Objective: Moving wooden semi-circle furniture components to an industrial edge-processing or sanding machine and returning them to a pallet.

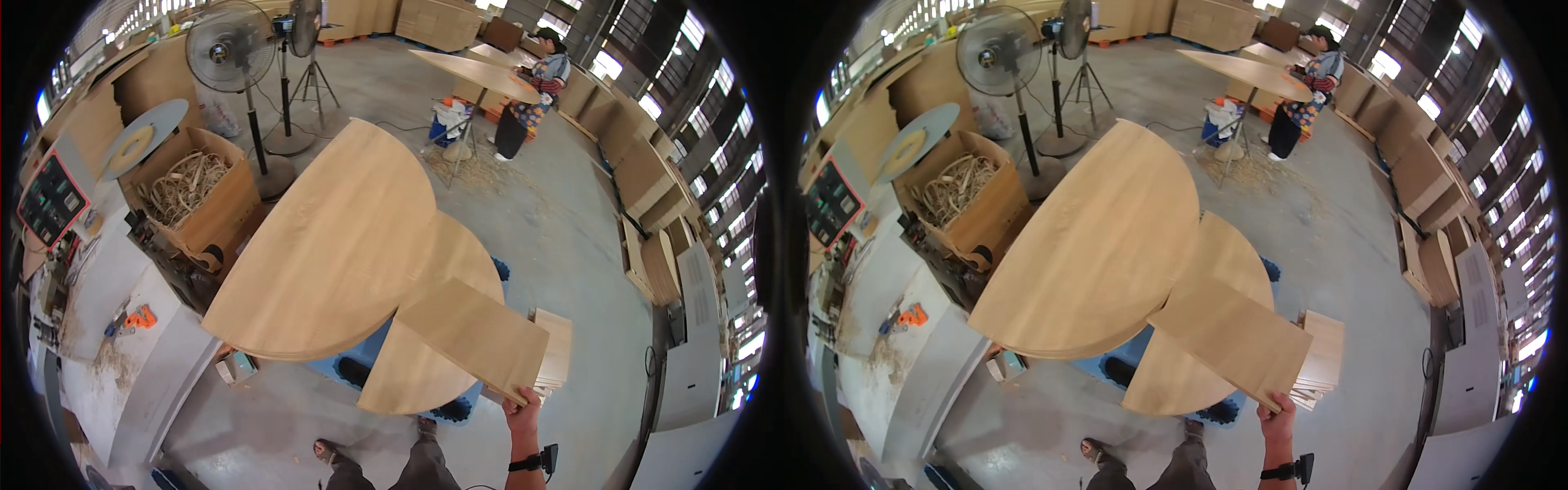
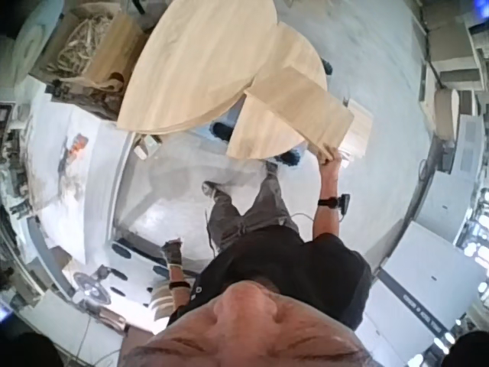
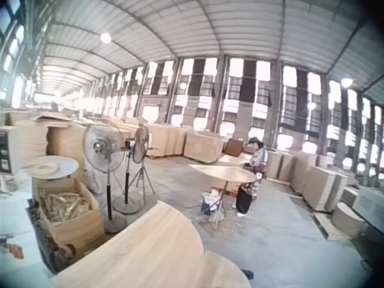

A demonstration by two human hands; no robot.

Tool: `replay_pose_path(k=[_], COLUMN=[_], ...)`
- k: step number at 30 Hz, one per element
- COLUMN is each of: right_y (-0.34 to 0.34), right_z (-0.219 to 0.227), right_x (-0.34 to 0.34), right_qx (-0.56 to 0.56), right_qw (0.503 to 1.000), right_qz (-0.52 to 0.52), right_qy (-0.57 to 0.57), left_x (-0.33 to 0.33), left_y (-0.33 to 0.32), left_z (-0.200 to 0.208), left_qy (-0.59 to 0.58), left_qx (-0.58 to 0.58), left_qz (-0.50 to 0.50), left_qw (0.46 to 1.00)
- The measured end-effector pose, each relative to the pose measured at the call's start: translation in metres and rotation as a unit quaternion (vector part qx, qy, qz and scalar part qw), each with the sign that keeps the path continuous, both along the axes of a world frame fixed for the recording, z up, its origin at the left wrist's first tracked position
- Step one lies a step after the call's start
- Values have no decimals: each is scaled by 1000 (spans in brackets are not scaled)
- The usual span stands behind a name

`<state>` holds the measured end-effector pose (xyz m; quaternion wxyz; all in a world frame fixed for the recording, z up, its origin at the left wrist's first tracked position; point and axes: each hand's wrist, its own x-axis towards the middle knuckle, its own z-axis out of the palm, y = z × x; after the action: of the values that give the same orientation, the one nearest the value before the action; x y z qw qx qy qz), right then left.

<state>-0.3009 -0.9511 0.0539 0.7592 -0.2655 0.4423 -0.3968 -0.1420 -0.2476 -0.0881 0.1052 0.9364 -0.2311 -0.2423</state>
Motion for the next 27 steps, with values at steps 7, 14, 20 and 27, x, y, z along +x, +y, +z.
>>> replay_pose_path(k=[7,14,20,27], right_y=[-81,-173,-221,-267], right_z=[-126,-262,-347,-413], right_x=[-12,-17,-32,-86], right_qx=[-35,18,50,-127], right_qw=[967,967,923,776], right_qz=[63,153,213,296], right_qy=[245,201,316,543], left_x=[-69,-163,-164,-157], left_y=[-27,-132,-243,-303], left_z=[-16,42,69,46], left_qy=[-3,108,524,339], left_qx=[99,159,-225,-206], left_qz=[-75,-76,503,363], left_qw=[992,978,650,843])
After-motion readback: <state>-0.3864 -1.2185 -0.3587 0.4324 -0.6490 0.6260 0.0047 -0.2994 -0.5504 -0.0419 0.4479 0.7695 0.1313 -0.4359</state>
